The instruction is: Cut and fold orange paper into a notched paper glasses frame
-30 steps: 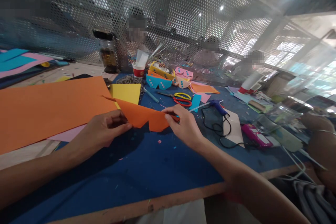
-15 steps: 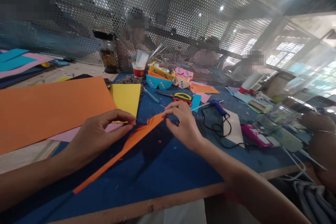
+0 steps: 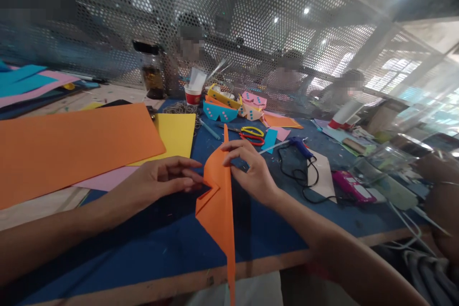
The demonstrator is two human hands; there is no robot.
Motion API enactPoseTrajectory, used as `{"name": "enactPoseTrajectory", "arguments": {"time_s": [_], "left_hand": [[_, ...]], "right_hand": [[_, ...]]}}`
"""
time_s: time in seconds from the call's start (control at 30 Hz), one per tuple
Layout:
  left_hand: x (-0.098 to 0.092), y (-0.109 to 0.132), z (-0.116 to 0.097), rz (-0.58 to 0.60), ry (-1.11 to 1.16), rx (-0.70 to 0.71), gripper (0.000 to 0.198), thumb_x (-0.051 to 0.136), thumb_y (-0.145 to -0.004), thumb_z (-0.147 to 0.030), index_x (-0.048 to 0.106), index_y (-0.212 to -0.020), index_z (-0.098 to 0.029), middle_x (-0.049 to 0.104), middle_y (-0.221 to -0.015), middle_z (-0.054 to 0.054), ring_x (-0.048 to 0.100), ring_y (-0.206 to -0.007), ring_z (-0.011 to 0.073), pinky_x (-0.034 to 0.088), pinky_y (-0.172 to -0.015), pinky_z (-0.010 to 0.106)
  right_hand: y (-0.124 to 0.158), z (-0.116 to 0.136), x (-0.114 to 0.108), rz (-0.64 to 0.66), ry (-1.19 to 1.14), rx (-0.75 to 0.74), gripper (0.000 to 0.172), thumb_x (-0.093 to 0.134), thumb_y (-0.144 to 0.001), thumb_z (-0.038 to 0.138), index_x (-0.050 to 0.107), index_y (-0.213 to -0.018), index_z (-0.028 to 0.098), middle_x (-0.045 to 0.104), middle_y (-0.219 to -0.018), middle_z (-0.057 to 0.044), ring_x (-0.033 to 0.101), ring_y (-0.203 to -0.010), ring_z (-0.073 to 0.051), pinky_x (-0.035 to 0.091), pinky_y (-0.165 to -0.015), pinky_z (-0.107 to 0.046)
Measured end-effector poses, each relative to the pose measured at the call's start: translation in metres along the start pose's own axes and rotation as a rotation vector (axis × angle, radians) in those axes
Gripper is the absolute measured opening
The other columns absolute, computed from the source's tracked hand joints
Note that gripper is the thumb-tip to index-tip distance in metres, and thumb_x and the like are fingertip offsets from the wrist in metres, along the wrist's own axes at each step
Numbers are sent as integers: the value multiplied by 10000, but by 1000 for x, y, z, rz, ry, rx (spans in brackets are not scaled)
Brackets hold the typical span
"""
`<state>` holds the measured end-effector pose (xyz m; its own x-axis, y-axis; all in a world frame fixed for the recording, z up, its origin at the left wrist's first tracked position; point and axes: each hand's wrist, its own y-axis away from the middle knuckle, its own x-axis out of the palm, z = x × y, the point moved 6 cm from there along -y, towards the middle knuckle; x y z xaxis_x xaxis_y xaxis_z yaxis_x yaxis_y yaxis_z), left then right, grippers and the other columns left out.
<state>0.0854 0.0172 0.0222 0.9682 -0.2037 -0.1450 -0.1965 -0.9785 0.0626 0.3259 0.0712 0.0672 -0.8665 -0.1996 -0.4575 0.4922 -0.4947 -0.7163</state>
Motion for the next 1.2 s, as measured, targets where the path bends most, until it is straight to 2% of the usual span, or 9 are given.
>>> {"name": "enactPoseTrajectory", "arguments": {"time_s": [0.17, 0.3, 0.47, 0.57, 0.63, 0.73, 0.8, 0.87, 1.2], "left_hand": [[-2, -8, 17, -4, 182, -10, 684, 1145, -721, -511, 812, -1264, -259, 919, -1006, 35, 908, -949, 272, 734, -947, 404], [2, -9, 29, 66, 273, -27, 794, 1183, -682, -489, 790, -1339, -278, 914, -991, 24, 904, -938, 260, 724, -937, 385], [4, -4, 34, 30, 230, -51, 624, 1137, -766, -556, 824, -1207, -244, 898, -902, 32, 880, -856, 242, 704, -835, 338], [3, -3, 33, -2, 231, -76, 593, 1139, -744, -573, 827, -1116, -232, 895, -881, 37, 878, -823, 242, 726, -823, 351], [1, -2, 31, -29, 237, -85, 582, 1146, -723, -573, 806, -1048, -232, 901, -886, 45, 886, -829, 250, 741, -823, 361], [0, -1, 26, -58, 257, -103, 592, 1159, -704, -584, 788, -1004, -233, 914, -914, 53, 895, -862, 246, 749, -833, 346], [0, 0, 24, -74, 266, -111, 597, 1165, -698, -594, 794, -992, -230, 916, -922, 53, 893, -871, 234, 741, -822, 318], [0, 1, 23, -92, 273, -110, 595, 1164, -702, -603, 795, -979, -228, 912, -919, 52, 889, -869, 230, 735, -805, 306], [3, 1, 19, -16, 252, -90, 565, 1129, -760, -625, 813, -1007, -227, 916, -984, 57, 884, -918, 233, 752, -888, 353]], "right_hand": [[0, 0, 3, 5, -32, 63, 270, 688, -973, 29, 773, -1010, 283, 831, -1333, -73, 792, -1318, -242, 638, -1201, -457], [1, 0, 6, 29, -45, 84, 259, 714, -979, 40, 789, -1042, 280, 831, -1374, -81, 783, -1364, -247, 625, -1235, -465], [3, 5, 13, 119, -22, 57, 268, 687, -1028, 49, 797, -1123, 273, 815, -1472, -100, 764, -1445, -246, 615, -1275, -495], [4, 4, 13, 105, 4, 77, 289, 661, -1084, 89, 798, -1254, 279, 763, -1590, -121, 708, -1544, -256, 595, -1312, -515], [5, 1, 10, 70, -9, 142, 299, 655, -1122, 154, 774, -1365, 282, 735, -1623, -134, 724, -1516, -257, 632, -1263, -489], [6, -7, 11, 72, -86, 275, 303, 656, -1161, 260, 717, -1457, 266, 822, -1370, -103, 831, -1239, -225, 685, -1110, -414], [7, -9, 14, 111, -129, 355, 327, 673, -1170, 326, 684, -1488, 249, 839, -1136, -41, 842, -1080, -208, 677, -1035, -384], [8, -9, 18, 148, -160, 414, 380, 699, -1161, 373, 657, -1511, 233, 823, -1015, -1, 828, -994, -202, 658, -970, -364], [9, -10, 25, 175, -209, 440, 412, 716, -1061, 245, 654, -1469, 241, 780, -901, 48, 800, -866, -184, 648, -868, -342]]}}
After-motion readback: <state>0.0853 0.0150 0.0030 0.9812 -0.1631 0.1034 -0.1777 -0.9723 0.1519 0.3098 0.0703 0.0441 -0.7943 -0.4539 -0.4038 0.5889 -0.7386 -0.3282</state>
